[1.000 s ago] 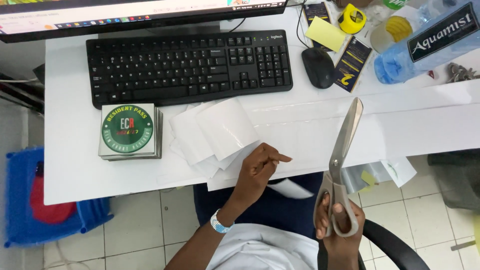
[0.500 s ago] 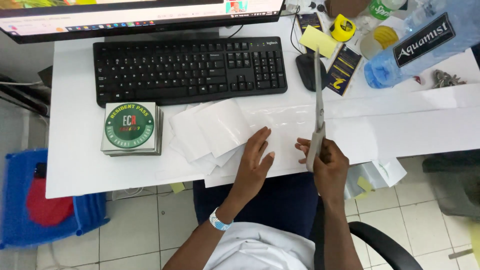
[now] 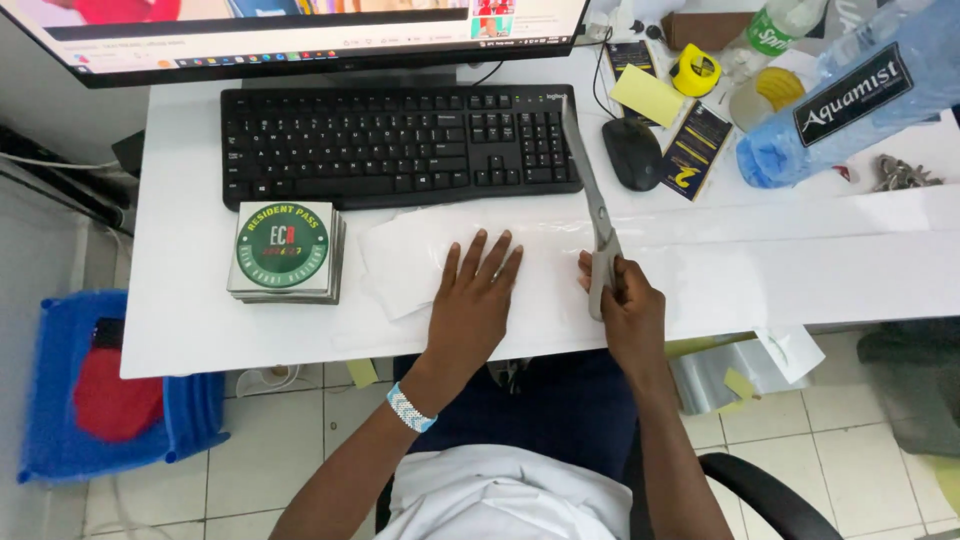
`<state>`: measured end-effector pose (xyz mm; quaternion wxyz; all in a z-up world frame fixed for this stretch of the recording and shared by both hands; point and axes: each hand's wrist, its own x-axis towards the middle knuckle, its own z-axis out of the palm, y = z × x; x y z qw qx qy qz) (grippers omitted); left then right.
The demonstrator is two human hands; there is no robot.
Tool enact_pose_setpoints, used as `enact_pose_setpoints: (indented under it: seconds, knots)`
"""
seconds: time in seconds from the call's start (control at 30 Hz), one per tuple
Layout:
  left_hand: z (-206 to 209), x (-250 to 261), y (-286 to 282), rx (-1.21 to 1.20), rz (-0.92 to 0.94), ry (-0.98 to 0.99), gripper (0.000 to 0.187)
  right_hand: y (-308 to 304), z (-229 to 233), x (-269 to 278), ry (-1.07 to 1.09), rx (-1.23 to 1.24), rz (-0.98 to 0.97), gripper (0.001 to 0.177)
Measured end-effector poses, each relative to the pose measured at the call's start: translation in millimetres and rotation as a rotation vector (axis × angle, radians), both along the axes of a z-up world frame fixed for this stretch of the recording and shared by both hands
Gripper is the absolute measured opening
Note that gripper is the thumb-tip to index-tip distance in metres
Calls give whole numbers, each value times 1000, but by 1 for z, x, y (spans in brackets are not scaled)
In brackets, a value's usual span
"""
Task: A person uses scissors to cut a long strip of white sticker material into smaller rectangular pieces on an office desk.
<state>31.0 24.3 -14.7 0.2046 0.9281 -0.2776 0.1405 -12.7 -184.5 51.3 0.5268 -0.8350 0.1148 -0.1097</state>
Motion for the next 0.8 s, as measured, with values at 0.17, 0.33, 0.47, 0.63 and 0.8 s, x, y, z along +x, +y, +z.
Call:
enact_pose_setpoints:
  seconds: [0.17,0.33,0.47,0.63,0.8]
  knots:
    - [-9,-10,36,46,115,-129,51,-5,-11,-4,-20,37,13,22]
    - [-11,-17,52,60,133,-136,50,0,-10,-6,-53,-24,32,20]
    - [-4,-4,46,81,98,-149,42,-6,-22,-5,-61,14,20,23]
    - [-10,22,47,187,-49,-53,50,-5,-16,-5,-45,4,25,25]
    - [-17,19,60,135,-202,-26,48,-8,-30,-3,-71,17,9,25]
